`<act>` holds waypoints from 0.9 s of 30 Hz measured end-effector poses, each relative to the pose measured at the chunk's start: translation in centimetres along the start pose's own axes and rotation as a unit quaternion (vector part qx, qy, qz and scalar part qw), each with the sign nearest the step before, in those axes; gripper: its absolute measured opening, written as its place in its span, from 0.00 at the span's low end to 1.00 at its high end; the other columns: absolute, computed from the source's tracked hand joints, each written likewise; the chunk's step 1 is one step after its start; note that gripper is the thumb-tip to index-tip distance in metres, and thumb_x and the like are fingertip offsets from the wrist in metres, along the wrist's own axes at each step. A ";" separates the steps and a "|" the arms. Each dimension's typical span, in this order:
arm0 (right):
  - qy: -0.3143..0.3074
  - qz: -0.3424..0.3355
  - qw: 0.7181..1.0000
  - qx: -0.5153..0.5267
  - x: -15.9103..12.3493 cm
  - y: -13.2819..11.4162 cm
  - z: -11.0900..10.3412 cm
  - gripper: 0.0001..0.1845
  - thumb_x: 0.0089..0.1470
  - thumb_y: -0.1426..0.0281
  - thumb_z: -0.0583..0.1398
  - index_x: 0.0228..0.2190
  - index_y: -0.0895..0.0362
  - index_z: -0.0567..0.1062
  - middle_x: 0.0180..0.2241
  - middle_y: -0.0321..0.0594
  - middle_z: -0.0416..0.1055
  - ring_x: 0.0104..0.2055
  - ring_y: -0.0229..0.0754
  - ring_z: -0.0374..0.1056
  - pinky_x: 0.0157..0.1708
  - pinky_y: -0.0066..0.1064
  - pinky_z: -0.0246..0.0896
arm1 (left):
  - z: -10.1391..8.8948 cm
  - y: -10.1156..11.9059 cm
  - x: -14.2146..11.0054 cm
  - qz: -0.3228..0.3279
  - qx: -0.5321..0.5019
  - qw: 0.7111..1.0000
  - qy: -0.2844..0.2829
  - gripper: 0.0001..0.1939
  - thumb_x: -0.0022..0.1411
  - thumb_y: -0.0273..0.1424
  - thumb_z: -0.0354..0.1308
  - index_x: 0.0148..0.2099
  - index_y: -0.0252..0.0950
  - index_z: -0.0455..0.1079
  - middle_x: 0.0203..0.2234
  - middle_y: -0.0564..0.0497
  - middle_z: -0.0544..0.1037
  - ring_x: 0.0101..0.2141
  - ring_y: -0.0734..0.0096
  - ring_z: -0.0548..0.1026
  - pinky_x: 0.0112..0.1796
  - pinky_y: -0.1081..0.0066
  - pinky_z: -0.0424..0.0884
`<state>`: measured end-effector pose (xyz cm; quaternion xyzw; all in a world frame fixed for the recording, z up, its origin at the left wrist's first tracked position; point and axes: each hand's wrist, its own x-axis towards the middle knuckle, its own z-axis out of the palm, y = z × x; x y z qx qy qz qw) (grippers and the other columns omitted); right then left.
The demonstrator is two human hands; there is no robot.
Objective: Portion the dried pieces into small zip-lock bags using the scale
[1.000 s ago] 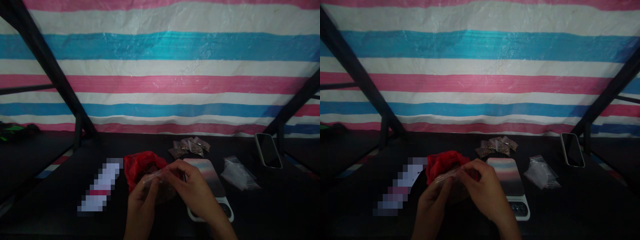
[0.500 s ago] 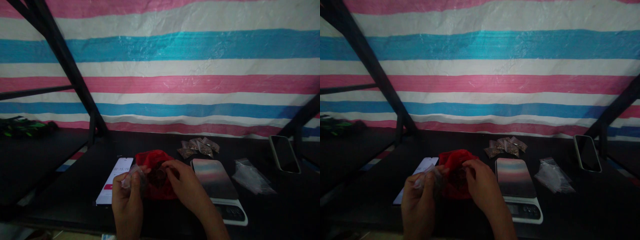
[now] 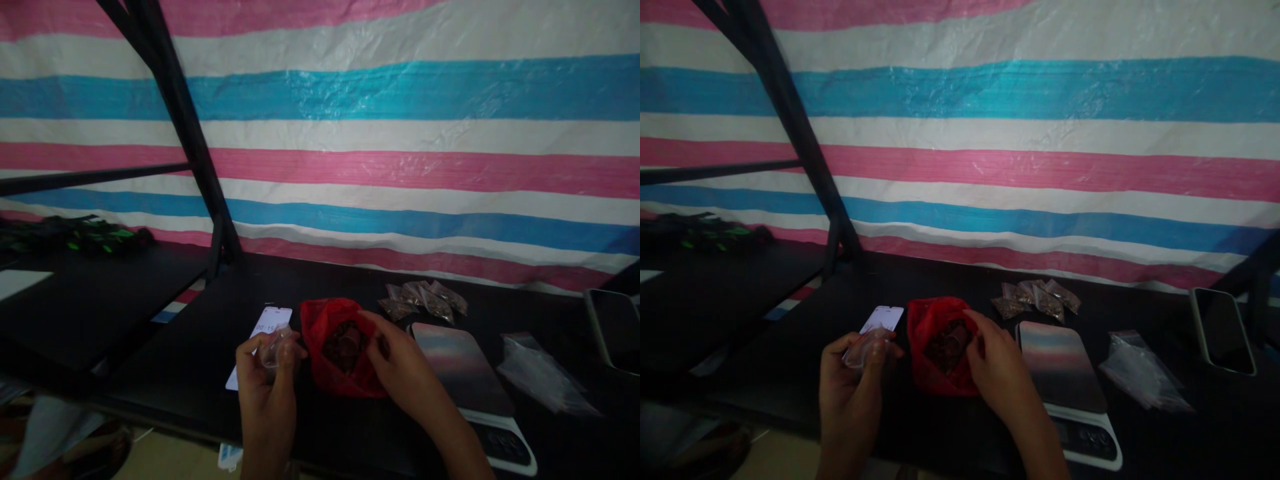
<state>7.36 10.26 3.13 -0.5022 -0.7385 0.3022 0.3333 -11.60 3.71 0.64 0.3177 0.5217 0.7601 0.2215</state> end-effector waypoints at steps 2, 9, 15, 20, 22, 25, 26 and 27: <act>-0.011 0.005 1.000 -0.007 -0.1 0.1 0.1 0.33 0.59 0.76 0.57 0.64 0.51 0.75 0.57 0.43 0.80 0.54 0.50 0.76 0.61 0.47 0.66 | -0.1 -0.2 0.0 0.003 0.007 1.000 0.001 0.26 0.61 0.51 0.72 0.48 0.42 0.66 0.34 0.53 0.83 0.33 0.74 0.81 0.38 0.74 0.77; 0.028 -0.024 0.998 0.043 -0.2 -0.4 -0.2 0.31 0.66 0.71 0.54 0.69 0.53 0.69 0.54 0.46 0.80 0.56 0.48 0.76 0.64 0.49 0.66 | 0.2 -1.4 0.1 -0.003 0.032 0.999 0.013 0.29 0.59 0.54 0.71 0.48 0.41 0.66 0.34 0.52 0.81 0.33 0.70 0.80 0.37 0.70 0.76; 0.023 -0.050 0.996 0.064 -0.3 0.5 -0.2 0.36 0.63 0.78 0.52 0.69 0.49 0.69 0.63 0.44 0.75 0.66 0.46 0.70 0.71 0.49 0.59 | 0.7 -1.2 -0.3 -0.005 0.044 0.999 0.021 0.29 0.58 0.54 0.72 0.49 0.41 0.67 0.34 0.52 0.79 0.34 0.69 0.79 0.37 0.70 0.76; 0.026 -0.052 0.995 0.080 -0.3 0.6 -0.3 0.33 0.63 0.78 0.53 0.65 0.48 0.73 0.61 0.42 0.77 0.64 0.46 0.72 0.71 0.49 0.59 | 1.0 -0.8 -0.5 0.013 0.049 0.998 0.023 0.29 0.58 0.54 0.72 0.48 0.42 0.66 0.33 0.52 0.79 0.34 0.68 0.79 0.37 0.69 0.76; 0.021 -0.051 0.995 0.089 -0.4 0.3 -0.5 0.31 0.65 0.78 0.53 0.64 0.48 0.74 0.62 0.42 0.77 0.65 0.45 0.72 0.71 0.49 0.59 | 1.3 -0.7 -0.5 0.021 0.053 0.998 0.023 0.28 0.58 0.54 0.72 0.47 0.42 0.66 0.31 0.53 0.79 0.32 0.69 0.79 0.36 0.70 0.75; 0.016 -0.062 0.992 0.108 -0.6 -0.4 -0.6 0.31 0.64 0.79 0.52 0.63 0.49 0.75 0.63 0.41 0.76 0.65 0.43 0.72 0.71 0.46 0.60 | 1.6 -0.5 -0.5 0.019 0.050 0.998 0.026 0.30 0.56 0.55 0.73 0.47 0.42 0.66 0.32 0.53 0.79 0.31 0.70 0.78 0.35 0.70 0.76; 0.013 -0.071 0.991 0.113 -0.7 -0.5 -0.6 0.32 0.63 0.81 0.51 0.63 0.49 0.75 0.64 0.40 0.75 0.66 0.41 0.71 0.72 0.44 0.59 | 1.7 -0.5 -0.6 0.020 0.053 0.998 0.029 0.30 0.56 0.55 0.73 0.46 0.41 0.66 0.32 0.53 0.79 0.31 0.70 0.77 0.34 0.70 0.75; 0.010 -0.080 0.990 0.116 -0.7 -0.7 -0.6 0.34 0.61 0.83 0.50 0.62 0.50 0.76 0.64 0.40 0.74 0.67 0.40 0.70 0.72 0.43 0.58 | 1.8 -0.5 -0.6 0.023 0.058 0.998 0.030 0.29 0.56 0.55 0.73 0.46 0.41 0.66 0.32 0.53 0.78 0.31 0.70 0.77 0.34 0.70 0.75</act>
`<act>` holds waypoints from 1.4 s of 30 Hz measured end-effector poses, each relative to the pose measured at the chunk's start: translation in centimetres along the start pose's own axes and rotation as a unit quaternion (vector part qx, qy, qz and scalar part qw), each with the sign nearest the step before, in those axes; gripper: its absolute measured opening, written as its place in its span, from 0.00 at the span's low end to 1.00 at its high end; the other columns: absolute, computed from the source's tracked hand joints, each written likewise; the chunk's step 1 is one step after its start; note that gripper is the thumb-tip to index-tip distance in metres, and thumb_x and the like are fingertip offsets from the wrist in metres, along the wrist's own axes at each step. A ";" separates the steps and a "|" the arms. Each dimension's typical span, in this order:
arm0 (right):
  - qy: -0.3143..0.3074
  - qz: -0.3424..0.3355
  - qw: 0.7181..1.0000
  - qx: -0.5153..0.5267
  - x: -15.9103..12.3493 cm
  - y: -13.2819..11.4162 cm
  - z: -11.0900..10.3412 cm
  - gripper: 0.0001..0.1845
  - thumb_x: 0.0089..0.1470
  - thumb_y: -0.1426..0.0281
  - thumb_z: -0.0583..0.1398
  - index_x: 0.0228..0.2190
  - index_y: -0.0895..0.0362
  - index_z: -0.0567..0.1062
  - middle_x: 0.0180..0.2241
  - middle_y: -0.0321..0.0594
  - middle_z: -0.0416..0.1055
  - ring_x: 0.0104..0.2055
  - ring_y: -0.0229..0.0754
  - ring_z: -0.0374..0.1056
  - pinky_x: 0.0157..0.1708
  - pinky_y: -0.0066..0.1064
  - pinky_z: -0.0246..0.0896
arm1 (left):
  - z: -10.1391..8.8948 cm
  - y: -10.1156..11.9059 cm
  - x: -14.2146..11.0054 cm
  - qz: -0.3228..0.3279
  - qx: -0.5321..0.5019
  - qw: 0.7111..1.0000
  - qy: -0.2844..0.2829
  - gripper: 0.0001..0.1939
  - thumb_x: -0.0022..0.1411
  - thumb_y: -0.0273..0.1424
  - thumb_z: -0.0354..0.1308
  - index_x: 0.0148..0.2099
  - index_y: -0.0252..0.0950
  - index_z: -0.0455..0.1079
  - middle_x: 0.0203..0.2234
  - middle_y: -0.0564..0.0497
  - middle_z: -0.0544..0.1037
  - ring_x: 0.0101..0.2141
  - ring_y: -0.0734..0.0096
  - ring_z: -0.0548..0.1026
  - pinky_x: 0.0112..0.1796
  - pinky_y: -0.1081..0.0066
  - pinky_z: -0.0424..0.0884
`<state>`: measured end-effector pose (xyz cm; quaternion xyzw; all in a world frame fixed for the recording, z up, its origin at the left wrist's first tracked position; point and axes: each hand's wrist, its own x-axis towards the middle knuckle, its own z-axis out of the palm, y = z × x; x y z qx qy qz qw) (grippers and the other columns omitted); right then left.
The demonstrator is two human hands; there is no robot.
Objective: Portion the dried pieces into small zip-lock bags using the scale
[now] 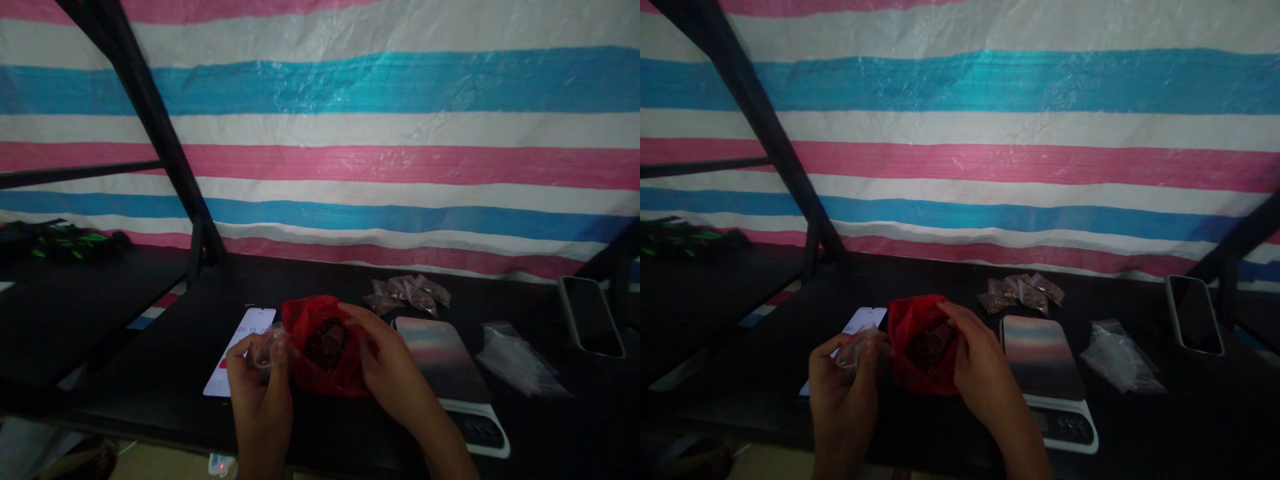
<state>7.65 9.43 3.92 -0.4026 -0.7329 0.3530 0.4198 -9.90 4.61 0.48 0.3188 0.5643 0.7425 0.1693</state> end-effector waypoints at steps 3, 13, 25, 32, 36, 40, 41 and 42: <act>-0.016 -0.008 1.000 -0.013 0.0 -0.4 0.3 0.40 0.54 0.88 0.48 0.60 0.52 0.78 0.64 0.39 0.75 0.68 0.38 0.68 0.74 0.39 0.55 | 0.0 -0.1 -0.2 0.006 0.013 1.000 -0.008 0.29 0.57 0.54 0.72 0.47 0.41 0.66 0.33 0.53 0.78 0.32 0.69 0.77 0.34 0.70 0.74; -0.072 0.046 0.987 -0.133 0.4 0.1 1.7 0.41 0.47 0.90 0.51 0.58 0.57 0.80 0.62 0.47 0.77 0.65 0.48 0.72 0.70 0.45 0.62 | -0.8 -0.9 -0.1 0.041 0.070 0.994 -0.067 0.23 0.62 0.47 0.69 0.51 0.42 0.67 0.41 0.48 0.80 0.41 0.61 0.82 0.41 0.64 0.79; -0.062 0.076 0.974 -0.205 1.3 -0.1 2.0 0.19 0.61 0.83 0.61 0.49 0.56 0.83 0.52 0.46 0.80 0.58 0.51 0.73 0.63 0.43 0.66 | -1.2 -0.1 -0.5 -0.064 0.209 0.963 -0.157 0.26 0.61 0.49 0.63 0.56 0.41 0.73 0.51 0.42 0.83 0.51 0.47 0.81 0.53 0.48 0.76; -0.039 0.078 0.973 -0.214 1.6 0.2 2.9 0.19 0.58 0.85 0.62 0.45 0.55 0.82 0.52 0.45 0.76 0.56 0.51 0.73 0.58 0.43 0.68 | -0.1 0.5 -2.7 -0.120 0.189 0.963 -0.147 0.25 0.57 0.45 0.64 0.54 0.40 0.73 0.47 0.42 0.83 0.45 0.49 0.83 0.49 0.50 0.77; -0.076 0.089 0.982 -0.149 1.4 -0.2 2.8 0.20 0.53 0.88 0.62 0.40 0.53 0.82 0.48 0.40 0.76 0.51 0.44 0.75 0.53 0.36 0.69 | 0.5 0.7 -2.3 -0.120 0.142 0.972 -0.141 0.19 0.56 0.42 0.61 0.48 0.40 0.73 0.38 0.46 0.82 0.38 0.54 0.82 0.41 0.56 0.78; -0.066 0.099 0.983 -0.142 1.2 0.0 2.4 0.20 0.52 0.87 0.64 0.39 0.53 0.83 0.47 0.40 0.76 0.50 0.45 0.75 0.53 0.36 0.69 | 0.7 1.0 -1.5 -0.113 0.106 0.981 -0.116 0.17 0.53 0.41 0.61 0.44 0.39 0.72 0.35 0.48 0.80 0.35 0.58 0.80 0.37 0.60 0.78; -0.053 0.100 0.982 -0.150 1.2 0.1 2.3 0.19 0.53 0.87 0.64 0.40 0.54 0.84 0.48 0.41 0.75 0.50 0.45 0.76 0.54 0.37 0.69 | 0.8 1.0 -1.4 -0.112 0.099 0.983 -0.105 0.17 0.51 0.40 0.62 0.43 0.39 0.72 0.34 0.48 0.79 0.34 0.60 0.80 0.36 0.61 0.78; -0.043 0.103 0.981 -0.156 1.2 0.2 2.2 0.19 0.53 0.86 0.64 0.41 0.54 0.84 0.48 0.42 0.75 0.49 0.45 0.76 0.54 0.37 0.69 | 0.9 1.1 -1.3 -0.111 0.092 0.985 -0.092 0.17 0.49 0.39 0.62 0.42 0.39 0.71 0.33 0.49 0.79 0.32 0.61 0.79 0.34 0.63 0.78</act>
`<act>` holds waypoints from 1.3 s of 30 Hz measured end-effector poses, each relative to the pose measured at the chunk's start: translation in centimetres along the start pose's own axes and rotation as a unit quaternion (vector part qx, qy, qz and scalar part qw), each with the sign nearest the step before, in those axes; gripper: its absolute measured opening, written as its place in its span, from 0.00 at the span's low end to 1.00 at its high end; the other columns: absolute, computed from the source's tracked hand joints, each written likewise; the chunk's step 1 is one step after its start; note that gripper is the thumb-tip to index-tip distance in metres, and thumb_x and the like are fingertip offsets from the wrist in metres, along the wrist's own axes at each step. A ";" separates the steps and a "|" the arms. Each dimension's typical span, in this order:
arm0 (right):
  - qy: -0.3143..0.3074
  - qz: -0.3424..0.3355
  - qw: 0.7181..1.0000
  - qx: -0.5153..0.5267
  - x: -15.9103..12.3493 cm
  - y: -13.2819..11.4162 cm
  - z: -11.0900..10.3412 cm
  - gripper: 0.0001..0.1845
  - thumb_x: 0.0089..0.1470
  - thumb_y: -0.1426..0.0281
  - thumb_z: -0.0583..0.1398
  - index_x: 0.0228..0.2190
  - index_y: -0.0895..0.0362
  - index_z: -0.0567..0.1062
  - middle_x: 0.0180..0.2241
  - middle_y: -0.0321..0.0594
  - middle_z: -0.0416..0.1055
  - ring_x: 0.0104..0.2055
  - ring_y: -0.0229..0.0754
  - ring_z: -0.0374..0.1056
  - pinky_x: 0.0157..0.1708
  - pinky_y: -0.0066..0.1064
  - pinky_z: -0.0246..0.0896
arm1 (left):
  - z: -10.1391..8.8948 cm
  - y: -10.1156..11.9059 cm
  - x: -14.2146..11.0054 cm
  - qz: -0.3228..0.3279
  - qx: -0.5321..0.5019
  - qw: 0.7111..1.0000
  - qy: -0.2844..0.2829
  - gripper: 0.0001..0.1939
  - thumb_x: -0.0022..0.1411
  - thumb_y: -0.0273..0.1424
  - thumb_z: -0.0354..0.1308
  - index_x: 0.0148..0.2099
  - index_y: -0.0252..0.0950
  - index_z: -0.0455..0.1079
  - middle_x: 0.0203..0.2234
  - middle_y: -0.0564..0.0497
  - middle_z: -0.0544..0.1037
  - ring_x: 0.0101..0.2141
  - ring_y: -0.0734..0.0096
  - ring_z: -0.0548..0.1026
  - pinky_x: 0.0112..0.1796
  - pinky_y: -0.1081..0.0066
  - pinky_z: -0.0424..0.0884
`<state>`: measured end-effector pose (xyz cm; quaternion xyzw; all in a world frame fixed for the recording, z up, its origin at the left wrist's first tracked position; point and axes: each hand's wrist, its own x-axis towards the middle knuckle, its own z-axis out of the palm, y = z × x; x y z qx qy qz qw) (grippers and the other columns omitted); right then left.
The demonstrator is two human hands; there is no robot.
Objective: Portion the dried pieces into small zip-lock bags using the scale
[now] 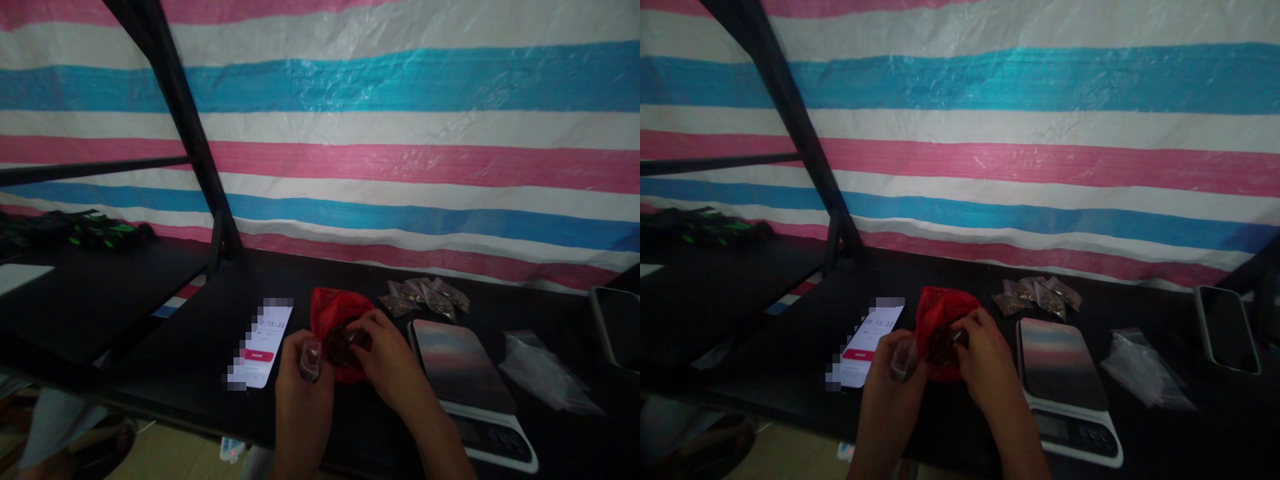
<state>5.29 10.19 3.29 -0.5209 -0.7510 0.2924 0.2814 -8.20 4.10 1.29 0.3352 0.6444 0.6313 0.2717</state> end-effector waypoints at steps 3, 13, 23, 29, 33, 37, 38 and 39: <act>-0.016 0.022 1.000 0.003 -0.1 0.0 -0.3 0.18 0.53 0.85 0.66 0.42 0.55 0.85 0.48 0.43 0.76 0.49 0.46 0.77 0.55 0.38 0.69 | 0.2 0.2 0.0 -0.012 -0.027 0.999 0.014 0.19 0.44 0.35 0.61 0.41 0.39 0.70 0.32 0.50 0.78 0.31 0.64 0.78 0.33 0.65 0.77; -0.081 0.086 0.984 0.130 -0.4 -0.7 -0.8 0.13 0.54 0.79 0.68 0.42 0.57 0.85 0.39 0.40 0.84 0.41 0.45 0.80 0.43 0.34 0.70 | 0.9 0.5 -0.2 -0.049 -0.085 0.995 0.020 0.22 0.44 0.34 0.66 0.44 0.39 0.70 0.29 0.55 0.75 0.28 0.70 0.74 0.29 0.72 0.72; -0.065 0.082 0.978 0.180 -0.6 0.5 -0.8 0.11 0.58 0.75 0.64 0.43 0.56 0.84 0.40 0.40 0.85 0.43 0.45 0.81 0.45 0.33 0.72 | 0.9 0.8 -0.3 -0.024 -0.067 0.997 0.004 0.21 0.47 0.36 0.68 0.45 0.38 0.71 0.30 0.55 0.75 0.29 0.72 0.73 0.31 0.72 0.72; -0.034 0.078 0.984 0.155 -0.9 -0.7 -0.3 0.13 0.56 0.74 0.66 0.44 0.55 0.83 0.39 0.41 0.85 0.42 0.46 0.81 0.44 0.34 0.72 | 0.7 0.1 0.0 -0.088 -0.130 0.987 -0.017 0.27 0.48 0.36 0.71 0.50 0.40 0.69 0.31 0.57 0.74 0.29 0.73 0.72 0.30 0.73 0.70; -0.036 0.103 0.980 0.167 -0.7 -0.7 -0.3 0.13 0.56 0.73 0.66 0.44 0.56 0.82 0.38 0.42 0.85 0.41 0.46 0.81 0.43 0.35 0.72 | 0.4 -0.1 0.2 -0.050 -0.100 0.994 -0.007 0.25 0.49 0.36 0.70 0.49 0.40 0.69 0.31 0.57 0.73 0.30 0.72 0.72 0.31 0.73 0.69; -0.060 0.120 0.963 0.234 -0.7 -0.5 -1.2 0.13 0.60 0.68 0.64 0.46 0.57 0.81 0.37 0.41 0.84 0.40 0.45 0.81 0.41 0.34 0.72 | -0.2 -0.2 0.4 -0.019 -0.062 0.998 0.010 0.25 0.50 0.38 0.70 0.49 0.39 0.69 0.35 0.54 0.76 0.32 0.69 0.74 0.33 0.70 0.70; -0.062 0.121 0.958 0.253 -0.7 -0.5 -1.4 0.13 0.60 0.67 0.64 0.46 0.57 0.81 0.37 0.40 0.84 0.39 0.45 0.81 0.40 0.34 0.72 | -0.3 -0.2 0.5 -0.017 -0.054 0.998 0.013 0.25 0.50 0.39 0.70 0.49 0.39 0.70 0.35 0.53 0.76 0.33 0.69 0.74 0.33 0.70 0.70; -0.060 0.123 0.953 0.269 -0.7 -0.4 -1.6 0.14 0.60 0.66 0.64 0.46 0.56 0.81 0.37 0.40 0.84 0.39 0.45 0.81 0.40 0.33 0.72 | -0.4 -0.2 0.5 -0.015 -0.047 0.999 0.013 0.25 0.51 0.39 0.70 0.49 0.39 0.70 0.36 0.53 0.76 0.33 0.69 0.74 0.34 0.69 0.71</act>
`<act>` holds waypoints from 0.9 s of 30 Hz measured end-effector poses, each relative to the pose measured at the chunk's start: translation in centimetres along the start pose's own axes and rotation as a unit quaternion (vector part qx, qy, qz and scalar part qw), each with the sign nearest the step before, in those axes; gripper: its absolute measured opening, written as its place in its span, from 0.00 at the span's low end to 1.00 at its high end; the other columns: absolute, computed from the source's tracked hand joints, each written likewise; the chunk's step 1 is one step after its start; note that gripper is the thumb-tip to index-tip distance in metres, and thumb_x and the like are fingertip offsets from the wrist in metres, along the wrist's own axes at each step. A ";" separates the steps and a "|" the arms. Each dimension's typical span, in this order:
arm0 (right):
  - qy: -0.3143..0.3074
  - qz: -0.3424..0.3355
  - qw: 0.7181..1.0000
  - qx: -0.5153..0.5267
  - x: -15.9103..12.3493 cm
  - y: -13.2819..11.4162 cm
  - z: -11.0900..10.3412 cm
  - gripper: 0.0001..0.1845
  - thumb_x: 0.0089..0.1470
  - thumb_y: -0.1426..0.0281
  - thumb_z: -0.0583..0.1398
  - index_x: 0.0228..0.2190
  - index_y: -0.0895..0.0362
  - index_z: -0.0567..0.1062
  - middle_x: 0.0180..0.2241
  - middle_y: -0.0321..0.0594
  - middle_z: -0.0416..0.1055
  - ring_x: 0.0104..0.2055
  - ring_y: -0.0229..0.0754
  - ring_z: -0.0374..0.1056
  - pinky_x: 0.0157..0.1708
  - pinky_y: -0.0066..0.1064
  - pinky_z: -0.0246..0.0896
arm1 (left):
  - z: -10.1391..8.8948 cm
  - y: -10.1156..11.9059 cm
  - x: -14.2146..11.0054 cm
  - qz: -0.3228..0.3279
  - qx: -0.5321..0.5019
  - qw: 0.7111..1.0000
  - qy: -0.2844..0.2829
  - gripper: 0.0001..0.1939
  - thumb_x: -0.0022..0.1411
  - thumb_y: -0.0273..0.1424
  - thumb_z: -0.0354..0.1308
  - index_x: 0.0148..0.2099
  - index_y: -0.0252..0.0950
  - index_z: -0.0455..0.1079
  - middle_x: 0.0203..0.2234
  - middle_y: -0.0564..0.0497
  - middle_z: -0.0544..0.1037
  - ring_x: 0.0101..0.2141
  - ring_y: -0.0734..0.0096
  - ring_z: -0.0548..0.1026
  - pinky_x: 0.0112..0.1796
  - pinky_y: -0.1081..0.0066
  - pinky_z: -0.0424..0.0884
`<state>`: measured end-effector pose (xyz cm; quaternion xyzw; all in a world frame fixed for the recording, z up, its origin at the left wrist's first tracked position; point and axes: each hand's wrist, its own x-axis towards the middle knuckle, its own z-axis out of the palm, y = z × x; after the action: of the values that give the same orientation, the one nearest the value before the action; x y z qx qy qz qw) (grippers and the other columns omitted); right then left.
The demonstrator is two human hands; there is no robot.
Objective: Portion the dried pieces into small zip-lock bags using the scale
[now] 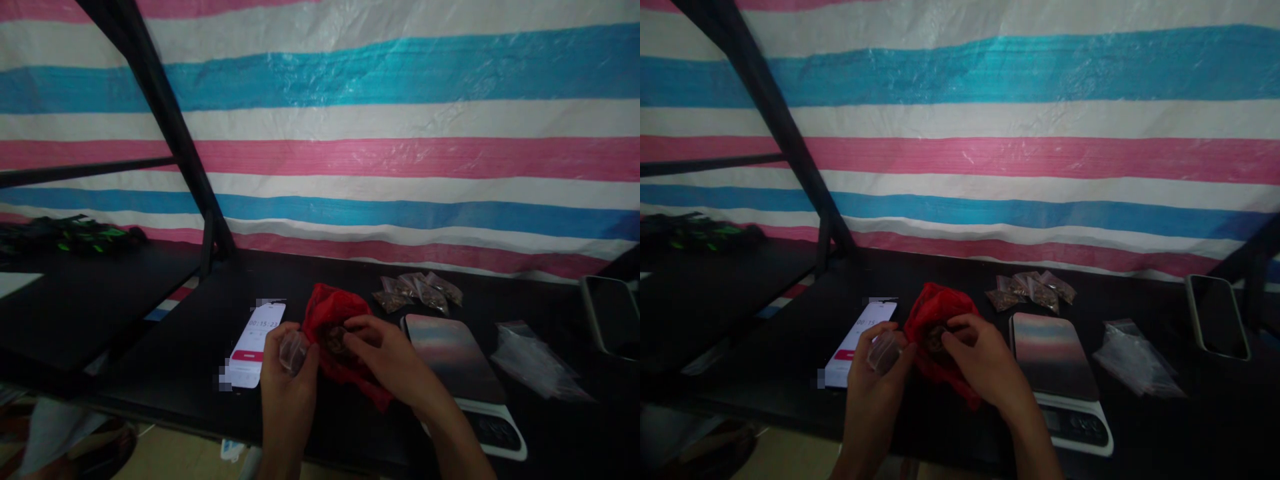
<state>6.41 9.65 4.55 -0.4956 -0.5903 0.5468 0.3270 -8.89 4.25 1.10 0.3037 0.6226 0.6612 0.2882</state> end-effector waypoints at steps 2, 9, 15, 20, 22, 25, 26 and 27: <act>0.010 -0.005 1.000 0.020 0.1 0.0 -0.2 0.13 0.59 0.64 0.64 0.45 0.56 0.81 0.36 0.39 0.84 0.39 0.45 0.81 0.40 0.34 0.72 | -0.2 0.0 0.0 0.005 0.010 1.000 -0.003 0.25 0.51 0.39 0.69 0.50 0.39 0.70 0.35 0.53 0.76 0.32 0.69 0.74 0.34 0.69 0.71; 0.048 -0.049 0.995 0.074 0.6 -0.1 -0.3 0.15 0.55 0.61 0.67 0.42 0.55 0.80 0.41 0.43 0.84 0.45 0.46 0.81 0.48 0.37 0.75 | -0.3 0.4 -0.3 0.106 0.082 0.991 0.001 0.19 0.57 0.41 0.66 0.48 0.40 0.71 0.34 0.52 0.76 0.32 0.65 0.76 0.36 0.65 0.75; 0.017 -0.100 0.987 0.126 -0.6 -1.7 0.3 0.18 0.54 0.59 0.69 0.44 0.54 0.80 0.44 0.43 0.84 0.47 0.46 0.81 0.50 0.38 0.76 | -0.1 -0.9 -0.5 0.102 0.152 0.982 -0.050 0.27 0.59 0.46 0.68 0.56 0.42 0.70 0.43 0.47 0.81 0.43 0.54 0.78 0.46 0.55 0.74; 0.010 -0.090 0.995 0.043 -1.6 -2.5 1.2 0.16 0.55 0.63 0.67 0.45 0.53 0.80 0.42 0.41 0.83 0.41 0.44 0.80 0.43 0.36 0.75 | 0.0 -1.8 -0.3 0.090 0.167 0.979 -0.074 0.21 0.64 0.46 0.64 0.54 0.42 0.72 0.45 0.45 0.81 0.45 0.51 0.78 0.47 0.53 0.73; 0.030 -0.097 0.995 -0.018 -1.9 -2.8 1.6 0.15 0.55 0.68 0.67 0.46 0.52 0.81 0.42 0.39 0.82 0.40 0.43 0.78 0.43 0.35 0.74 | 0.0 -2.0 -0.2 0.108 0.174 0.976 -0.077 0.16 0.65 0.42 0.62 0.52 0.43 0.73 0.45 0.45 0.81 0.45 0.51 0.78 0.46 0.52 0.72; 0.055 -0.126 0.986 -0.097 -2.2 -3.0 2.0 0.17 0.52 0.73 0.67 0.45 0.50 0.82 0.45 0.39 0.81 0.43 0.44 0.77 0.45 0.36 0.73 | 0.0 -2.3 -0.1 0.133 0.193 0.969 -0.075 0.14 0.63 0.34 0.61 0.51 0.42 0.73 0.46 0.44 0.81 0.46 0.49 0.78 0.47 0.50 0.72; 0.061 -0.138 0.982 -0.116 -2.3 -3.1 2.1 0.18 0.52 0.75 0.67 0.45 0.49 0.83 0.46 0.39 0.80 0.45 0.44 0.77 0.47 0.37 0.73 | 0.0 -2.5 -0.1 0.136 0.197 0.968 -0.074 0.16 0.62 0.32 0.61 0.52 0.42 0.73 0.46 0.44 0.81 0.47 0.49 0.77 0.48 0.50 0.72; 0.066 -0.149 0.978 -0.133 -2.4 -3.1 2.2 0.19 0.52 0.75 0.67 0.45 0.48 0.83 0.48 0.39 0.80 0.47 0.45 0.76 0.50 0.38 0.73 | 0.1 -2.5 -0.2 0.139 0.199 0.967 -0.072 0.17 0.61 0.31 0.61 0.53 0.42 0.73 0.47 0.44 0.80 0.48 0.49 0.77 0.48 0.49 0.72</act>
<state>4.35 7.00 7.52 -0.4766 -0.7020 0.3745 0.3739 -8.73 4.32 -1.42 0.4852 0.6706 0.5342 0.1715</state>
